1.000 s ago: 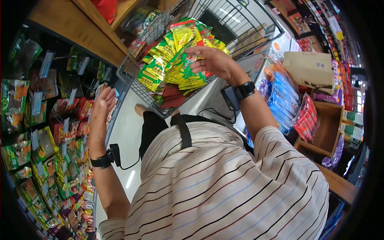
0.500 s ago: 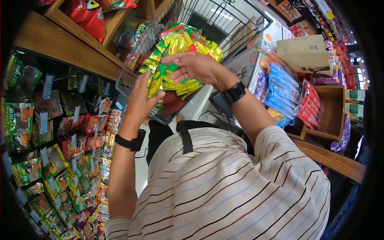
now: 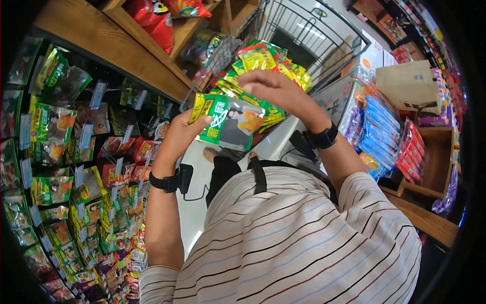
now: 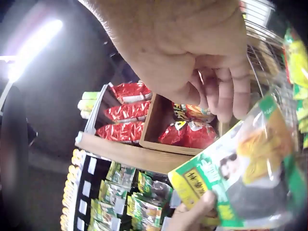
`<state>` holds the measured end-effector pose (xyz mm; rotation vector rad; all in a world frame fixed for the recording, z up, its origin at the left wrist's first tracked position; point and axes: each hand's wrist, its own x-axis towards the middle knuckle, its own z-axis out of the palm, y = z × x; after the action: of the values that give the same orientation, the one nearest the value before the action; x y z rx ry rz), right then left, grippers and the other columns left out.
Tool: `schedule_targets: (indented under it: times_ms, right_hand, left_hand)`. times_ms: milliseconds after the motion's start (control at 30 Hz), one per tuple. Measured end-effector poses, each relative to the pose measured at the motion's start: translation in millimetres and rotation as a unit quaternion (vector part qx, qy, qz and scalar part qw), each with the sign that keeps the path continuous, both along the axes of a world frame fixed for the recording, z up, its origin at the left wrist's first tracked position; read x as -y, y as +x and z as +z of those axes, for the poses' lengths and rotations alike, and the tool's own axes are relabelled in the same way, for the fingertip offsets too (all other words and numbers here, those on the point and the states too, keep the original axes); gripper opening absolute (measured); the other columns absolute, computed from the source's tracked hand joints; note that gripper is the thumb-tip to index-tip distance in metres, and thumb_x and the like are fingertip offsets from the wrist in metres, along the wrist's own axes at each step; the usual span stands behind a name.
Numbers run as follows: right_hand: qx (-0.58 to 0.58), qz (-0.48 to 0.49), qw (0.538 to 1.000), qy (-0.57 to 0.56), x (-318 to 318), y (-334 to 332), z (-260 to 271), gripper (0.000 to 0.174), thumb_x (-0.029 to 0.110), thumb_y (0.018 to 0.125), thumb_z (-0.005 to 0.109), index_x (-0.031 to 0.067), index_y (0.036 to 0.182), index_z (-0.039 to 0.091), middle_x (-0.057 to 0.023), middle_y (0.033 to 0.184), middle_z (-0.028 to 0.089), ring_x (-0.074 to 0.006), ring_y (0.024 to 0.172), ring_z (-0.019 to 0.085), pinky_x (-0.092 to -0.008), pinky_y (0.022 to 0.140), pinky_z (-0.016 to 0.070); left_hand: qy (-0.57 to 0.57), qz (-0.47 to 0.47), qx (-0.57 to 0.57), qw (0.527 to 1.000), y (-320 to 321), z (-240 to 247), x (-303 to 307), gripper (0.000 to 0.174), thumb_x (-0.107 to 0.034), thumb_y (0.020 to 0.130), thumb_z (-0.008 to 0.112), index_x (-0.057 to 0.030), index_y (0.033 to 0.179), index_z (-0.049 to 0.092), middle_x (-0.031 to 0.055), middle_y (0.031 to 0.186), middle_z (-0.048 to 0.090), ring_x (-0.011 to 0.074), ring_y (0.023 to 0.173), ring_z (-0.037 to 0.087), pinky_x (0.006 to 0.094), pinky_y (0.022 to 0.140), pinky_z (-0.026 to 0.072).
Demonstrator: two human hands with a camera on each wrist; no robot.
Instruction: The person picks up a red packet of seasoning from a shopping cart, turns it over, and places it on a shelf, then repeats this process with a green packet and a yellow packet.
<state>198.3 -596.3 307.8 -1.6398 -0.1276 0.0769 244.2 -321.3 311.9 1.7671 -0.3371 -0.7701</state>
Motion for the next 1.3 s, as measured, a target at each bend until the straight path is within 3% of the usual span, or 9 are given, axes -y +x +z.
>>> schedule_targets:
  times_ms: [133, 200, 333, 367, 500, 667, 800, 1167, 1300]
  right_hand:
    - [-0.089, 0.168, 0.98, -0.053, -11, 6, 2, 0.026, 0.027, 0.096, 0.061, 0.0019, 0.101, 0.066, 0.001, 0.087, 0.063, -0.0049, 0.082, 0.056, -0.0237, 0.071, 0.045]
    - [-0.109, 0.131, 0.985, 0.013, -20, 4, 3, 0.025, 0.028, 0.095, 0.062, 0.0028, 0.097, 0.066, 0.0031, 0.081, 0.059, -0.0041, 0.078, 0.052, -0.0235, 0.068, 0.0429]
    - [-0.117, 0.045, 0.987, 0.1, -32, 6, 19, 0.024, 0.025, 0.096, 0.061, 0.0028, 0.101, 0.066, 0.0033, 0.089, 0.063, -0.0041, 0.08, 0.055, -0.0217, 0.07, 0.0442]
    - [-0.119, 0.025, 0.982, 0.143, -37, 6, 26, 0.024, 0.025, 0.097, 0.06, 0.0028, 0.103, 0.065, 0.0029, 0.091, 0.064, -0.0041, 0.081, 0.056, -0.0215, 0.071, 0.0447]
    - [-0.089, 0.008, 0.975, 0.202, -40, 14, 29, 0.025, 0.023, 0.098, 0.058, 0.003, 0.113, 0.063, 0.002, 0.102, 0.065, -0.0051, 0.092, 0.059, -0.0225, 0.083, 0.0459]
    - [-0.082, 0.012, 0.983, 0.166, -50, 8, 44, 0.029, 0.023, 0.099, 0.057, 0.0024, 0.118, 0.062, 0.0017, 0.106, 0.065, -0.0062, 0.097, 0.058, -0.0234, 0.089, 0.0448]
    - [-0.075, -0.002, 0.98, 0.182, -58, 5, 35, 0.028, 0.025, 0.098, 0.058, 0.004, 0.115, 0.064, 0.0035, 0.097, 0.064, -0.0036, 0.085, 0.055, -0.0204, 0.075, 0.0433]
    - [-0.089, 0.017, 0.978, 0.189, -64, -4, 31, 0.026, 0.025, 0.099, 0.057, 0.0038, 0.112, 0.065, 0.0046, 0.097, 0.063, -0.0029, 0.087, 0.055, -0.0204, 0.077, 0.0432]
    - [-0.089, 0.034, 0.983, 0.154, -64, -7, 32, 0.03, 0.024, 0.101, 0.054, 0.0022, 0.12, 0.062, 0.0026, 0.103, 0.064, -0.0039, 0.092, 0.056, -0.0212, 0.083, 0.0447]
  left_hand:
    - [-0.04, 0.018, 0.006, 0.999, 2, 18, -6, 0.032, -0.023, 0.095, 0.066, -0.0009, 0.119, 0.064, -0.0026, 0.098, 0.066, 0.0047, 0.085, 0.057, 0.0235, 0.077, 0.0469]
    - [-0.053, 0.063, 0.037, 0.996, 2, 29, -6, 0.034, -0.025, 0.096, 0.065, -0.0011, 0.119, 0.063, -0.003, 0.098, 0.066, 0.0037, 0.083, 0.056, 0.0227, 0.076, 0.0462]
    - [-0.188, 0.166, -0.037, 0.967, 8, 25, -27, 0.042, -0.04, 0.101, 0.053, -0.0016, 0.115, 0.06, 0.0051, 0.094, 0.066, 0.0121, 0.084, 0.064, 0.0272, 0.075, 0.0532]
    - [-0.202, 0.178, -0.031, 0.963, 6, 25, -28, 0.047, -0.042, 0.102, 0.049, 0.0006, 0.121, 0.056, 0.0115, 0.097, 0.067, 0.0177, 0.087, 0.067, 0.0298, 0.074, 0.0562]
    - [-0.237, 0.153, -0.034, 0.959, -12, 15, -25, 0.052, -0.044, 0.102, 0.048, 0.0024, 0.125, 0.052, 0.0152, 0.107, 0.066, 0.0195, 0.09, 0.066, 0.0299, 0.075, 0.0555]
    - [-0.238, 0.162, -0.039, 0.957, -38, 17, -8, 0.044, -0.035, 0.099, 0.057, -0.0024, 0.127, 0.054, 0.0056, 0.111, 0.065, 0.0144, 0.096, 0.064, 0.0312, 0.082, 0.054]
    - [-0.243, 0.192, -0.031, 0.95, -44, 20, -4, 0.039, -0.028, 0.098, 0.061, -0.0053, 0.129, 0.056, 0.0018, 0.114, 0.065, 0.0115, 0.099, 0.062, 0.0298, 0.083, 0.0522]
    - [-0.242, 0.219, -0.011, 0.945, -55, 11, -7, 0.033, -0.025, 0.099, 0.06, -0.0078, 0.127, 0.059, -0.0008, 0.11, 0.067, 0.008, 0.093, 0.062, 0.0271, 0.08, 0.0509]
    - [-0.237, 0.246, 0.005, 0.94, -56, 4, -8, 0.031, -0.022, 0.098, 0.06, -0.0057, 0.125, 0.058, 0.0011, 0.11, 0.065, 0.0096, 0.092, 0.06, 0.0257, 0.081, 0.0493]
